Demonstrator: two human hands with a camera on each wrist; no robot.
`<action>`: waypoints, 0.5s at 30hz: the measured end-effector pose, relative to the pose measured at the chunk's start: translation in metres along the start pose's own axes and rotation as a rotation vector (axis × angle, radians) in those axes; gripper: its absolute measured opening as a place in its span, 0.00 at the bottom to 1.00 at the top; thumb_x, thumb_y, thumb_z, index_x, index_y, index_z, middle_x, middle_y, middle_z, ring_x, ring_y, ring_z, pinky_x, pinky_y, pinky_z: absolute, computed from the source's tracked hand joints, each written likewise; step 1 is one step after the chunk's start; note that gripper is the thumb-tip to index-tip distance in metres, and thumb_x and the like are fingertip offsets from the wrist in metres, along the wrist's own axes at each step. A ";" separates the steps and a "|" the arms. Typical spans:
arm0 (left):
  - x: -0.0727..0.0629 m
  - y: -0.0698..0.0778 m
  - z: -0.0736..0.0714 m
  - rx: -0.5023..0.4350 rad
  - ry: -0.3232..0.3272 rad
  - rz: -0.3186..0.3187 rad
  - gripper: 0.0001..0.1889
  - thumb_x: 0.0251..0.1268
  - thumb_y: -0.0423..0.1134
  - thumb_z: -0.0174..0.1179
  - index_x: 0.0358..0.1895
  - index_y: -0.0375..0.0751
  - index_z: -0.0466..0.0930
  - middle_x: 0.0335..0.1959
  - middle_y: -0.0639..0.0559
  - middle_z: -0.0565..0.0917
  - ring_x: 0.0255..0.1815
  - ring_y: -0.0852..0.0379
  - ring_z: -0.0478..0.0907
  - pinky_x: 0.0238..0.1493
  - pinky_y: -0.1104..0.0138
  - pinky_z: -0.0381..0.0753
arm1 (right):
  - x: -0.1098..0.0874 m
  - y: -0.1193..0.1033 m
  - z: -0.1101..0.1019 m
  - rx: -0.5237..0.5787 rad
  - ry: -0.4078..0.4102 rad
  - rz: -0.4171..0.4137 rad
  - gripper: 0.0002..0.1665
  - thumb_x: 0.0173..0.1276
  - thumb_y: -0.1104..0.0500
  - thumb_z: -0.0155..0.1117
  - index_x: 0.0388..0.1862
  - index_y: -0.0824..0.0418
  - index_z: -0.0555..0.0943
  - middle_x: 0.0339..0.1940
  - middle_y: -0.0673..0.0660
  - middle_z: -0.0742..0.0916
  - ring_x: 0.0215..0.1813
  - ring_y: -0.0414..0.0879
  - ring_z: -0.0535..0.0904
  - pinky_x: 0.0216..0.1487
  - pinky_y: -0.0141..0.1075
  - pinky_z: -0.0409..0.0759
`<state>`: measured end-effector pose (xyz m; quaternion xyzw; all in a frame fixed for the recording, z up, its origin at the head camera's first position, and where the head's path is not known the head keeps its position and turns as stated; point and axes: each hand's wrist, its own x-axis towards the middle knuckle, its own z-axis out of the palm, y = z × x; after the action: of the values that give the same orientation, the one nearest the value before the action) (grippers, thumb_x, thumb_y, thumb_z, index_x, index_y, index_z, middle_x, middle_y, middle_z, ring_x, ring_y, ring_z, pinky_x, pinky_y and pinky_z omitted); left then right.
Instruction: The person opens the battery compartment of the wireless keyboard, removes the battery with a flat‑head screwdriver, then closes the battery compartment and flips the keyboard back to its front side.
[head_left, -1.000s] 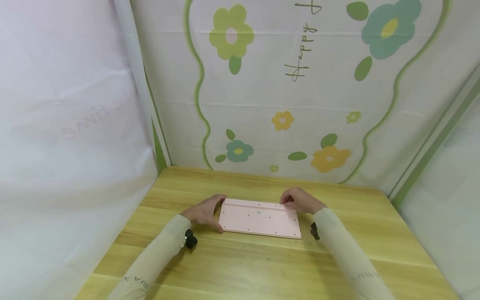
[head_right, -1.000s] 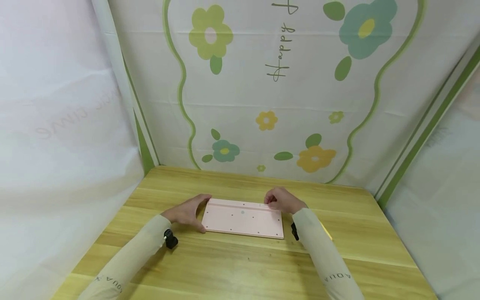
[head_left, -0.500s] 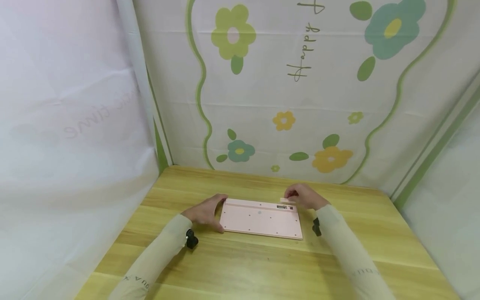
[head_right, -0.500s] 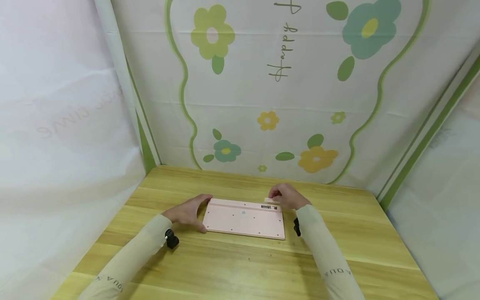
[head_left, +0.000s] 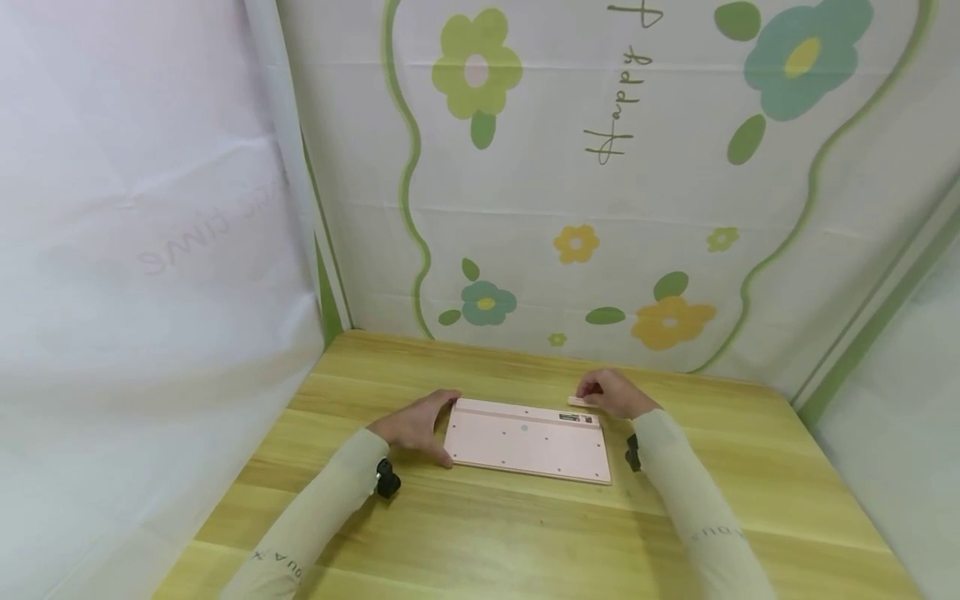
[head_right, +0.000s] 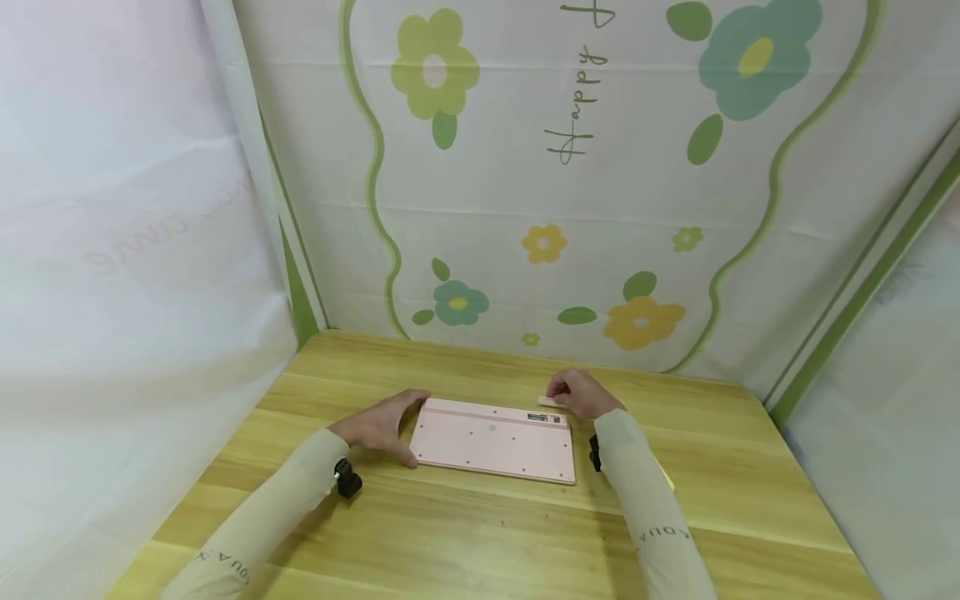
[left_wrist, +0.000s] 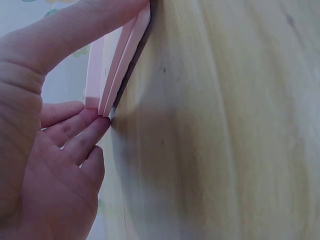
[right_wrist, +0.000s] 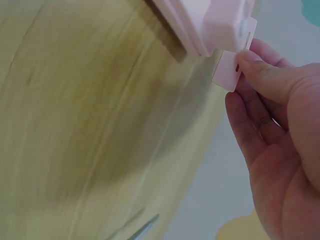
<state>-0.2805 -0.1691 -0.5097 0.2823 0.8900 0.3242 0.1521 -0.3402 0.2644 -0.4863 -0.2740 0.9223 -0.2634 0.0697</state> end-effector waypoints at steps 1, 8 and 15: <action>0.000 0.000 0.000 -0.003 -0.001 0.001 0.68 0.43 0.51 0.88 0.84 0.36 0.50 0.83 0.38 0.61 0.84 0.38 0.59 0.83 0.44 0.63 | 0.000 0.001 0.001 0.002 0.000 -0.006 0.06 0.76 0.70 0.64 0.42 0.65 0.87 0.39 0.61 0.90 0.41 0.48 0.84 0.44 0.36 0.84; -0.001 0.003 -0.002 -0.018 -0.006 -0.001 0.67 0.42 0.51 0.88 0.84 0.36 0.53 0.83 0.40 0.62 0.84 0.39 0.59 0.83 0.44 0.61 | 0.001 0.005 0.005 0.007 -0.004 0.022 0.07 0.77 0.69 0.63 0.43 0.64 0.88 0.40 0.59 0.90 0.42 0.46 0.83 0.44 0.37 0.84; -0.001 0.003 -0.002 -0.012 0.003 0.003 0.66 0.43 0.51 0.88 0.84 0.36 0.53 0.82 0.39 0.63 0.84 0.39 0.60 0.83 0.44 0.62 | 0.004 0.011 0.006 0.025 -0.009 0.044 0.09 0.78 0.68 0.63 0.50 0.65 0.88 0.45 0.59 0.91 0.47 0.48 0.85 0.49 0.42 0.87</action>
<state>-0.2794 -0.1694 -0.5061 0.2821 0.8879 0.3301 0.1522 -0.3467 0.2670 -0.4971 -0.2540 0.9244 -0.2721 0.0830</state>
